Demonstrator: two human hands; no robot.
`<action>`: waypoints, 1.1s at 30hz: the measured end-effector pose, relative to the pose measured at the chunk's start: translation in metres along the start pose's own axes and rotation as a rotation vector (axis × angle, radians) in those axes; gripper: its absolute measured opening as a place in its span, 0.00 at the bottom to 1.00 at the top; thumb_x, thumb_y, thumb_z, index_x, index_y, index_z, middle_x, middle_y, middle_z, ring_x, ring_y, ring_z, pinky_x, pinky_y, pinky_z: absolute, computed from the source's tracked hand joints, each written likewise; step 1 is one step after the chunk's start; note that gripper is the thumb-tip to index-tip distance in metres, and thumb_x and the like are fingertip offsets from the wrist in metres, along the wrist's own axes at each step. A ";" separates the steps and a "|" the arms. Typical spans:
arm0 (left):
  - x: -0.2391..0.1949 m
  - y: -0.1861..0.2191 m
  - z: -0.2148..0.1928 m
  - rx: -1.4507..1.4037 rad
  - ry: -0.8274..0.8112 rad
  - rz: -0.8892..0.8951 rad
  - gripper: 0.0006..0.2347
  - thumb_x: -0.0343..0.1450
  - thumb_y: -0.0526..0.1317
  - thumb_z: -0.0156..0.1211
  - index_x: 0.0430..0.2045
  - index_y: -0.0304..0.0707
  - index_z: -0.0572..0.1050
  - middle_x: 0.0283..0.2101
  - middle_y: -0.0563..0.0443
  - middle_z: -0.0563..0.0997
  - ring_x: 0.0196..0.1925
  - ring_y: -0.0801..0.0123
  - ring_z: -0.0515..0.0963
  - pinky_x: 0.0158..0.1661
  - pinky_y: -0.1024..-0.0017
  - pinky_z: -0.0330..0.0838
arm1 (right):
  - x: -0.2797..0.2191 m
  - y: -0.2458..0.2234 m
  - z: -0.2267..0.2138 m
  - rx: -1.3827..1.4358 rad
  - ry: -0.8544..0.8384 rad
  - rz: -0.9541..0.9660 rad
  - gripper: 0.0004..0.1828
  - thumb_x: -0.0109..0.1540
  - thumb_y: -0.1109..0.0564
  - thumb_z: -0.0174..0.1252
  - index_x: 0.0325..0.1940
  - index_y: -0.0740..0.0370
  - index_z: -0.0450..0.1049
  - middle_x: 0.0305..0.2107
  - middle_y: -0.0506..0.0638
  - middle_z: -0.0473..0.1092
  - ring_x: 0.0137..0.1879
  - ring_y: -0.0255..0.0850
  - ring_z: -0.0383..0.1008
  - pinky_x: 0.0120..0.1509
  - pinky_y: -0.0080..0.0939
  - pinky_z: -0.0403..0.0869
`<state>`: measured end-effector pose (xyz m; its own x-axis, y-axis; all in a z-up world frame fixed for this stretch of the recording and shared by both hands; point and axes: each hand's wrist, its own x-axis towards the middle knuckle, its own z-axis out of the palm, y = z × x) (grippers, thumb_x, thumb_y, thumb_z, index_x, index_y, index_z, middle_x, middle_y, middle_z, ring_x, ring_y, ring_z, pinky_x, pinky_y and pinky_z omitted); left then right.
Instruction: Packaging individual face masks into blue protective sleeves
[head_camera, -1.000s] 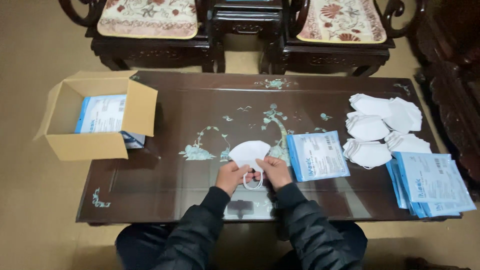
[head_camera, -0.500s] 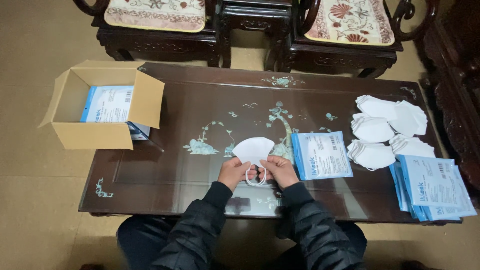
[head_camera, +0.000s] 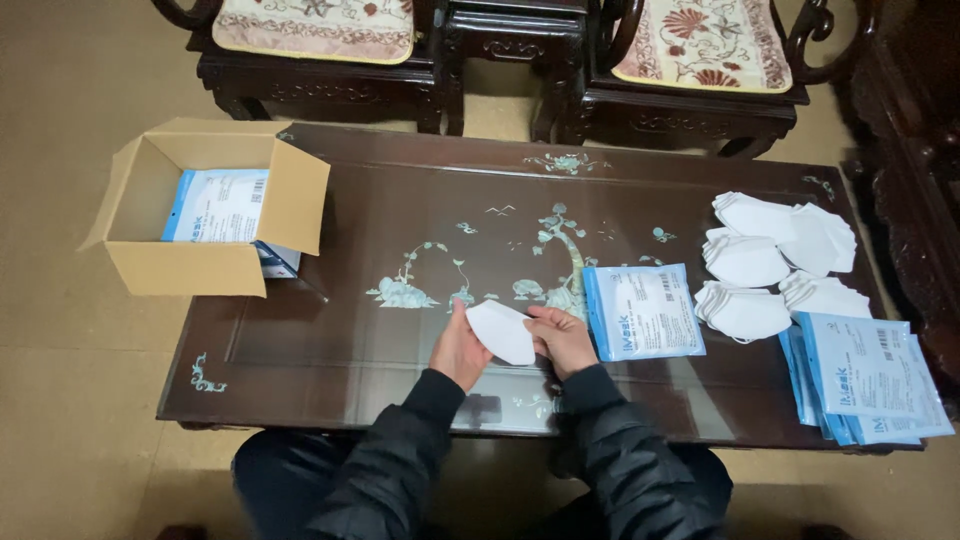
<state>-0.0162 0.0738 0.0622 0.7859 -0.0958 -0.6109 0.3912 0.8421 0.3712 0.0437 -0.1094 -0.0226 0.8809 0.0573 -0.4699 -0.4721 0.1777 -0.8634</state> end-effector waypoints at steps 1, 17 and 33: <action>0.006 -0.007 -0.003 0.002 -0.002 -0.001 0.29 0.77 0.61 0.44 0.67 0.40 0.66 0.68 0.42 0.69 0.69 0.55 0.70 0.67 0.59 0.65 | 0.005 0.005 -0.001 0.001 0.002 -0.002 0.19 0.55 0.68 0.70 0.50 0.71 0.78 0.31 0.57 0.80 0.26 0.40 0.81 0.30 0.36 0.83; 0.038 -0.035 -0.018 0.253 0.158 0.119 0.21 0.74 0.37 0.65 0.60 0.28 0.69 0.58 0.36 0.77 0.61 0.52 0.77 0.59 0.51 0.73 | -0.005 -0.039 -0.102 -1.301 0.566 -0.951 0.29 0.58 0.41 0.68 0.54 0.65 0.78 0.49 0.59 0.73 0.58 0.56 0.75 0.64 0.52 0.74; 0.035 -0.058 -0.003 0.617 -0.013 0.198 0.17 0.69 0.40 0.72 0.45 0.24 0.79 0.38 0.44 0.82 0.42 0.69 0.80 0.40 0.64 0.83 | -0.018 0.004 -0.077 -1.095 0.461 -0.601 0.13 0.73 0.45 0.46 0.50 0.54 0.68 0.55 0.52 0.75 0.52 0.58 0.79 0.51 0.60 0.78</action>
<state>-0.0131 0.0232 0.0174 0.8757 0.0202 -0.4824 0.4385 0.3852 0.8120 0.0232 -0.1851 -0.0312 0.9712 -0.1259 0.2025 0.0082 -0.8309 -0.5563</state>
